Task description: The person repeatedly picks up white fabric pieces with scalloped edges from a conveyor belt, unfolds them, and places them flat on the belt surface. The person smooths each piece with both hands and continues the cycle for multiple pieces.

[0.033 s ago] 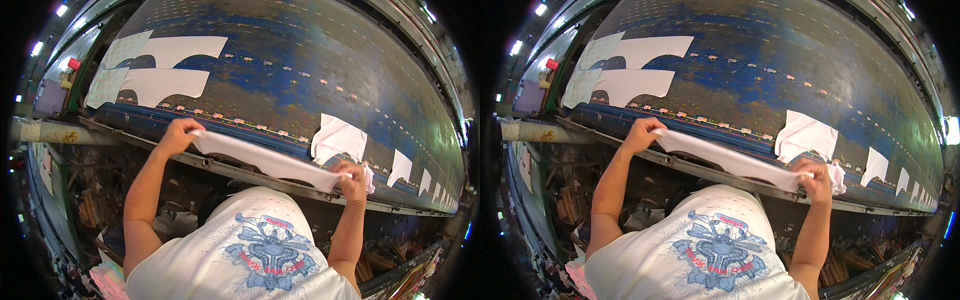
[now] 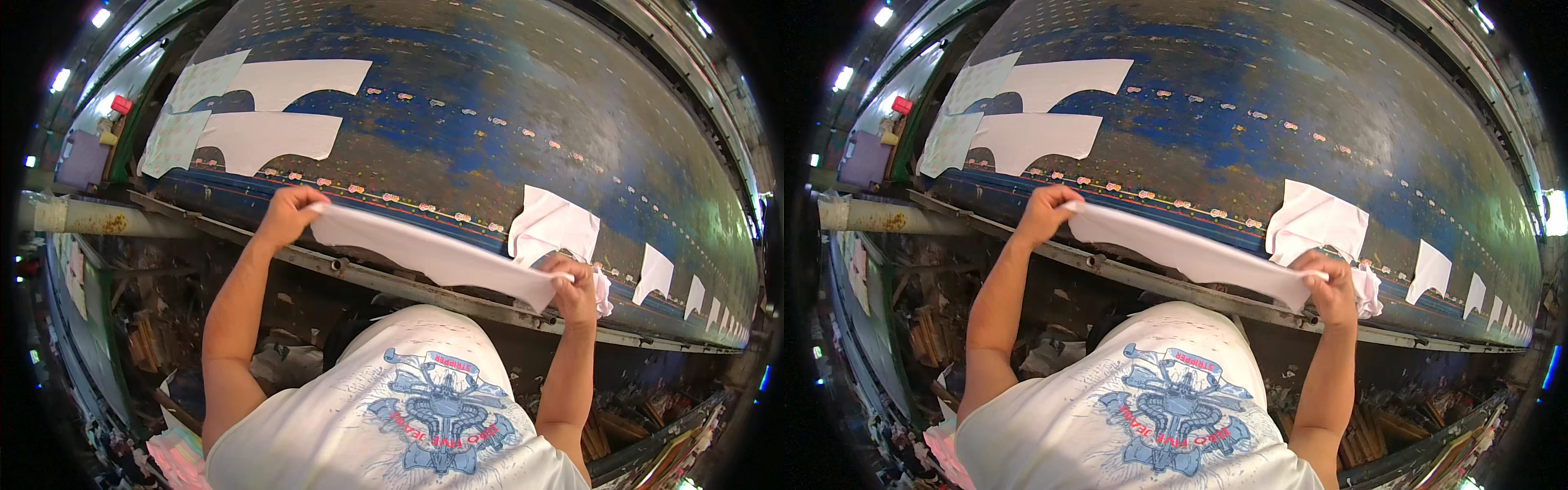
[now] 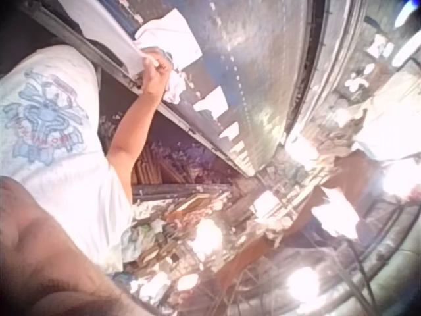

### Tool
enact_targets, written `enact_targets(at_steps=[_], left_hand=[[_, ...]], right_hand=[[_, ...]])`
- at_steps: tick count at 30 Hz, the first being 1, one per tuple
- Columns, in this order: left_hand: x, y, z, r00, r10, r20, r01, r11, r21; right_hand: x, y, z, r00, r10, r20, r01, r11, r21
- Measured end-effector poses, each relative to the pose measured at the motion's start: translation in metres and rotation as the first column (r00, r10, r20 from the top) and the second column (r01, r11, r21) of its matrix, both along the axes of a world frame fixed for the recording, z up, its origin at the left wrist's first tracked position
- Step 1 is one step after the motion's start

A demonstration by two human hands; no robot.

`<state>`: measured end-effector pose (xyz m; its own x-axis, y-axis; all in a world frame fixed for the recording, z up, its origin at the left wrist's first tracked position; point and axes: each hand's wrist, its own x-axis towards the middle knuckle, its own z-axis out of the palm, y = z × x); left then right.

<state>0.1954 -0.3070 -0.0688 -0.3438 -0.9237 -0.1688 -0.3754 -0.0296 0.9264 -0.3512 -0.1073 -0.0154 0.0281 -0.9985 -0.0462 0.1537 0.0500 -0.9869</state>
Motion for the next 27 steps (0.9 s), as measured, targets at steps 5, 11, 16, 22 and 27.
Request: enact_targets(at_steps=[5,11,16,22,27], left_hand=[[-0.025,-0.067,-0.020,0.922,0.362,-0.135,-0.357,0.932,0.056],[-0.051,-0.132,-0.036,0.889,0.305,0.342,-0.207,0.933,-0.294],[-0.059,-0.154,-0.042,0.845,0.317,0.431,-0.164,0.920,-0.355],[-0.055,-0.175,-0.055,0.857,0.332,0.395,-0.161,0.899,-0.407],[-0.050,-0.188,-0.062,0.834,0.368,0.410,-0.214,0.902,-0.375]], right_hand=[[0.003,-0.059,-0.053,0.950,-0.201,0.240,0.157,0.969,0.192],[0.009,-0.116,-0.068,0.903,-0.416,0.105,0.378,0.887,0.266],[-0.008,-0.130,-0.076,0.896,-0.421,-0.139,0.442,0.872,0.211],[-0.012,-0.147,-0.071,0.890,-0.398,-0.223,0.444,0.867,0.226],[-0.010,-0.167,-0.076,0.873,-0.378,-0.310,0.450,0.867,0.212]])
